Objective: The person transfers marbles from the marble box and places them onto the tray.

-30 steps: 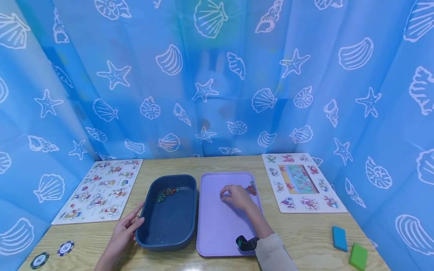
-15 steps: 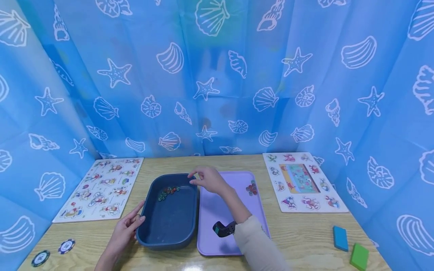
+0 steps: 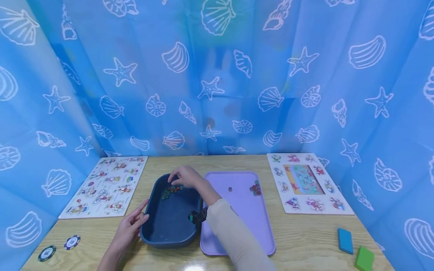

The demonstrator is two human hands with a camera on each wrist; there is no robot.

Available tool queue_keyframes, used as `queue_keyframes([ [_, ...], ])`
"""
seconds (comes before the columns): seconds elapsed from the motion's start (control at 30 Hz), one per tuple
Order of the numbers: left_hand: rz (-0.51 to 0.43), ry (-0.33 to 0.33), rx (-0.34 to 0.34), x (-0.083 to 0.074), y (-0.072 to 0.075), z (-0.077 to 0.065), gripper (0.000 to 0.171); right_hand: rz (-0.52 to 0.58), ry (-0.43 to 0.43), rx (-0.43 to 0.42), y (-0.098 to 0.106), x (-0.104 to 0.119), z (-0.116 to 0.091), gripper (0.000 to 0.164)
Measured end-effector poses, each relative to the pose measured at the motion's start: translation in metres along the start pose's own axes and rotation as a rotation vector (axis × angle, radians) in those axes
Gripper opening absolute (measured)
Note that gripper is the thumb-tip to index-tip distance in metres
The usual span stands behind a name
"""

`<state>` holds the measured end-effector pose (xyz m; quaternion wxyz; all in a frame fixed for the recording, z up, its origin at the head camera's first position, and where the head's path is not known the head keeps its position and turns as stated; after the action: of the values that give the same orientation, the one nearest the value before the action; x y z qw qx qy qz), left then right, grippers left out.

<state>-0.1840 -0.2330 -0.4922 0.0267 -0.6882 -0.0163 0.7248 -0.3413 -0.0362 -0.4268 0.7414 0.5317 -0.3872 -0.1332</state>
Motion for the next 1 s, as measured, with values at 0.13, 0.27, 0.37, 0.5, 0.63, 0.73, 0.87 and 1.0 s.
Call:
queue_keyframes([
  [0.13, 0.016, 0.022, 0.007, 0.001, -0.002, 0.001, 0.053, -0.043, 0.004, 0.07, -0.008, -0.008, 0.003, 0.013],
  [0.27, 0.032, 0.02, 0.004, 0.0, -0.002, 0.003, 0.052, -0.095, 0.023, 0.111, -0.013, -0.011, 0.006, 0.012],
  [0.37, 0.034, 0.011, 0.0, -0.002, -0.003, 0.004, 0.051, -0.146, 0.016, 0.127, -0.016, -0.011, 0.009, 0.011],
  [0.5, 0.035, 0.022, -0.003, -0.005, -0.003, 0.005, 0.051, -0.177, 0.003, 0.165, -0.019, -0.012, 0.012, 0.012],
  [0.63, 0.03, 0.049, -0.014, -0.005, -0.003, 0.003, 0.051, -0.176, -0.022, 0.195, -0.023, -0.012, 0.013, 0.013],
  [0.73, 0.026, 0.064, -0.029, -0.005, -0.003, 0.003, 0.051, -0.19, -0.046, 0.198, -0.026, -0.013, 0.014, 0.013],
  [0.87, 0.022, 0.077, -0.047, -0.004, -0.003, 0.002, 0.051, -0.227, -0.06, 0.195, -0.031, -0.014, 0.017, 0.012],
  [1.0, 0.021, 0.085, -0.049, -0.003, -0.003, 0.002, 0.052, -0.254, -0.051, 0.188, -0.033, -0.014, 0.017, 0.011],
])
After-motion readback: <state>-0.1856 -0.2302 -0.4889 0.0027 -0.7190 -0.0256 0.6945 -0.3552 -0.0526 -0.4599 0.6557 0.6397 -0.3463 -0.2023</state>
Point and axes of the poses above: each hand's wrist, its own z-axis towards the middle knuckle, its own y-axis out of the back of the hand, x = y × z, the point moved 1 cm from there along z, towards the middle knuckle, and after that the axes turned 5 degrees about -z, right-handed, at the moved point
